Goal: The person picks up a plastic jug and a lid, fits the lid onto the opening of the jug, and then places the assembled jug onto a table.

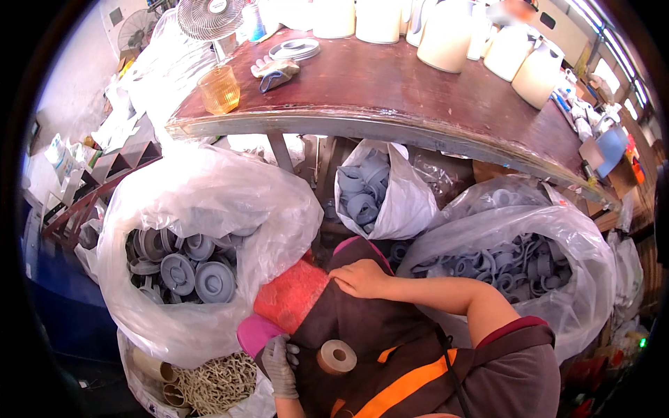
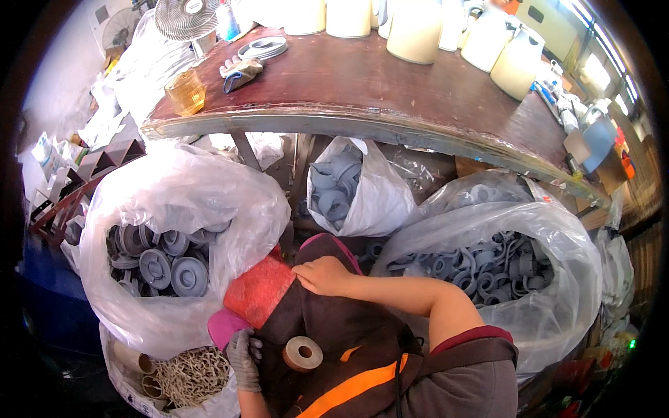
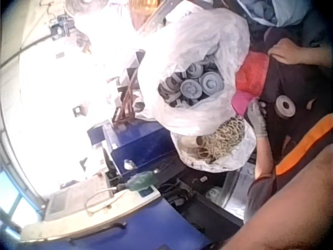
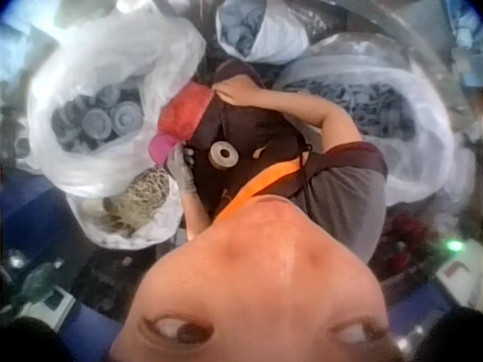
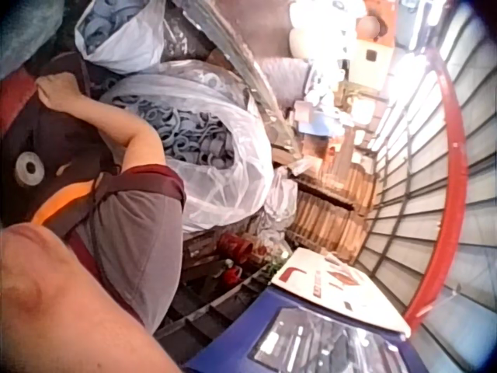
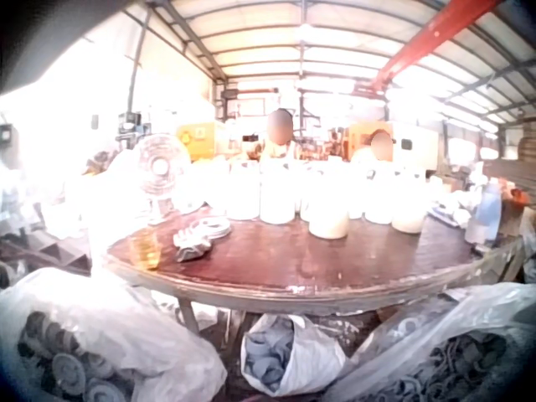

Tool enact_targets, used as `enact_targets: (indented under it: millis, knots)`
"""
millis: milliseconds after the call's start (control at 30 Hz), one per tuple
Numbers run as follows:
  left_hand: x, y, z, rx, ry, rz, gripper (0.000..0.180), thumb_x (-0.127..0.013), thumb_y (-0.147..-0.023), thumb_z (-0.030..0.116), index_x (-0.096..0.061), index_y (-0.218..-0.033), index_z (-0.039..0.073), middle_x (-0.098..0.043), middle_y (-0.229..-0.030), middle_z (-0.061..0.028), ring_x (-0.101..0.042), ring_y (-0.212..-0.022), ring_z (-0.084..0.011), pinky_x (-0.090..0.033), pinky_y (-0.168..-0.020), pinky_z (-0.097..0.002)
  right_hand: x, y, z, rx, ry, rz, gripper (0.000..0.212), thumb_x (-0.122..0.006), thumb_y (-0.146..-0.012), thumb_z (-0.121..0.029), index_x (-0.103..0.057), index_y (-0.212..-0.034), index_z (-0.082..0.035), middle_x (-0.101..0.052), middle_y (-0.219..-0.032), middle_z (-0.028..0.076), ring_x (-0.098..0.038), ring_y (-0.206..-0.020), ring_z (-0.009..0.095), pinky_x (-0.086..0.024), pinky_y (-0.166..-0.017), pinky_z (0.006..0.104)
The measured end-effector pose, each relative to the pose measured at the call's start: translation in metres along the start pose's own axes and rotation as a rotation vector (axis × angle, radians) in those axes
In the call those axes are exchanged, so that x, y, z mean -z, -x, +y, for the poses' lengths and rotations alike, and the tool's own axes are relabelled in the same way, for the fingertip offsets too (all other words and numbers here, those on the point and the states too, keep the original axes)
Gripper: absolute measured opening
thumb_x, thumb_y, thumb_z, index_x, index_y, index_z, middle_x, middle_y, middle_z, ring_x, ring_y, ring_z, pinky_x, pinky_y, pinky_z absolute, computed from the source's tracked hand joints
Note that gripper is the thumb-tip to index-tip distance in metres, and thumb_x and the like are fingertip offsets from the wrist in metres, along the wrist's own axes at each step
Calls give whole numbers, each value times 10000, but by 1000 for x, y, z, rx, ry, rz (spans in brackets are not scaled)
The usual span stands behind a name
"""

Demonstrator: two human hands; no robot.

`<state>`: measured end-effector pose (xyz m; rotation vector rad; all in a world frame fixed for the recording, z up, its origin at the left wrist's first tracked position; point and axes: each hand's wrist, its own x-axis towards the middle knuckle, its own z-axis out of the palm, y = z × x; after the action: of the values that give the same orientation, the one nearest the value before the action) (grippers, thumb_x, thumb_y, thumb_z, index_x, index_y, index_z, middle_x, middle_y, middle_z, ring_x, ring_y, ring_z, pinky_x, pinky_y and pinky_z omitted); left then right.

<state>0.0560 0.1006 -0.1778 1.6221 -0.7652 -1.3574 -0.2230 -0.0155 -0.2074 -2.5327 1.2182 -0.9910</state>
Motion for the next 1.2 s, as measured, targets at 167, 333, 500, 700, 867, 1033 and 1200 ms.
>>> enact_targets:
  millis: [167, 333, 500, 700, 867, 1033, 1200]
  knots:
    - [1, -3, -2, 6, -8, -11, 257, -543, -912, 279, -624, -932, 35, -594, -624, -30, -418, -405, -54, -283, -368, -186, -2, 1, 3, 1, 13, 1, 159, -619, -825, -191, -629, -967, -121, -638, -732, 43, -627, -622, 229, -478, -524, 355]
    - [-1, -3, 2, 31, -18, 4, 257, -550, -904, 279, -628, -919, 34, -593, -620, -35, -418, -405, -56, -286, -370, -187, -3, 0, 3, 1, 19, 15, 179, -619, -820, -178, -629, -989, -120, -648, -747, 41, -628, -616, 225, -481, -521, 351]
    - [1, -4, 0, 52, -25, -22, 258, -557, -896, 276, -630, -924, 30, -594, -620, -33, -414, -401, -55, -287, -377, -188, 0, 0, 2, 5, 27, 12, 195, -621, -816, -174, -625, -1003, -118, -647, -749, 41, -629, -618, 221, -478, -518, 347]
    - [8, -3, -1, 29, 45, -111, 253, -544, -900, 277, -635, -930, 42, -588, -601, -24, -401, -388, -56, -279, -376, -189, 0, -2, 1, 14, 33, 21, 205, -623, -814, -176, -622, -1012, -123, -630, -734, 32, -617, -611, 225, -471, -518, 347]
    - [7, -2, 4, 76, 43, -87, 240, -564, -896, 272, -636, -931, 46, -582, -589, -25, -401, -384, -59, -276, -369, -193, 1, 0, 2, -17, 44, -25, 208, -622, -817, -201, -623, -1012, -128, -626, -741, 46, -614, -618, 246, -480, -541, 356]
    - [10, -4, 2, 89, 18, -94, 216, -586, -885, 265, -623, -903, 53, -583, -601, -22, -419, -397, -64, -294, -376, -195, 1, -1, -1, -34, 45, -31, 222, -620, -820, -218, -616, -1026, -136, -621, -736, 58, -616, -623, 260, -486, -551, 366]
    - [9, -3, 3, 116, 12, -98, 183, -605, -868, 241, -598, -869, 58, -588, -624, -23, -445, -417, -70, -315, -386, -196, 0, 0, 1, -59, 33, -37, 233, -622, -818, -220, -610, -1036, -138, -621, -736, 59, -618, -620, 261, -487, -549, 373]
